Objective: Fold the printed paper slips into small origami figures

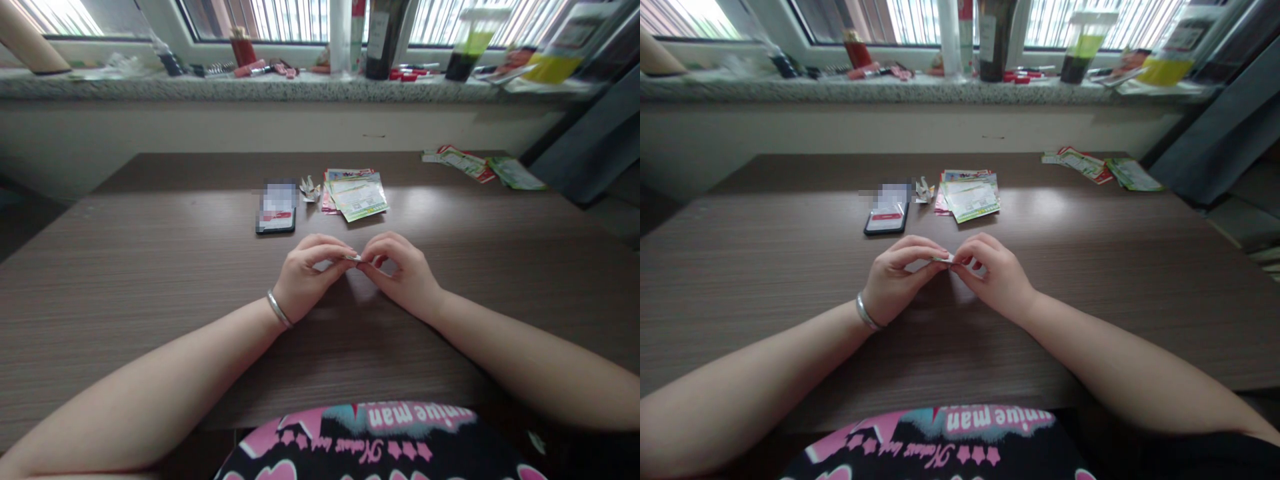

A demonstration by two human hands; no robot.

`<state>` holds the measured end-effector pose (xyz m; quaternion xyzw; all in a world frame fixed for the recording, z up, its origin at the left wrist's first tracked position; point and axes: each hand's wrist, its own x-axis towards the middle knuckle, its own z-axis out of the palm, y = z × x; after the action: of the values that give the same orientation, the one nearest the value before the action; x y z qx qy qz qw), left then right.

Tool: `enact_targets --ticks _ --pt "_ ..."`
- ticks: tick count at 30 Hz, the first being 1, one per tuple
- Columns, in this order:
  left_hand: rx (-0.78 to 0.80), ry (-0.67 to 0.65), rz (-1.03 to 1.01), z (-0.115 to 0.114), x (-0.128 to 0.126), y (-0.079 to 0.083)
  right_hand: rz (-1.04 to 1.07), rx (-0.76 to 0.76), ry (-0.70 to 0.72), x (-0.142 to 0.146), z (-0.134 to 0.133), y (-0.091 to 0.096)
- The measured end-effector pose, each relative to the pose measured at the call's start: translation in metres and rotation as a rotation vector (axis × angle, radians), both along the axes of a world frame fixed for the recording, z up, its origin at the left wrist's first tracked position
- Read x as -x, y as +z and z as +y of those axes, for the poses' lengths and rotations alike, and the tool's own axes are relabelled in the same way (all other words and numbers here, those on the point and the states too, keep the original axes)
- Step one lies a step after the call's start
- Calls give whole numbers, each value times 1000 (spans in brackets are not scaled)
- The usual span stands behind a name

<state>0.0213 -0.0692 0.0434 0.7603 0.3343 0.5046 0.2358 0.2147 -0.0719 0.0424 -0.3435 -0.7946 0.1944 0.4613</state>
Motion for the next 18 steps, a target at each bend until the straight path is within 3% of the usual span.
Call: enact_targets --ticks 18 --pt "-95 -45 153 -1 -1 -2 36 -47 -33 1 3 -1"
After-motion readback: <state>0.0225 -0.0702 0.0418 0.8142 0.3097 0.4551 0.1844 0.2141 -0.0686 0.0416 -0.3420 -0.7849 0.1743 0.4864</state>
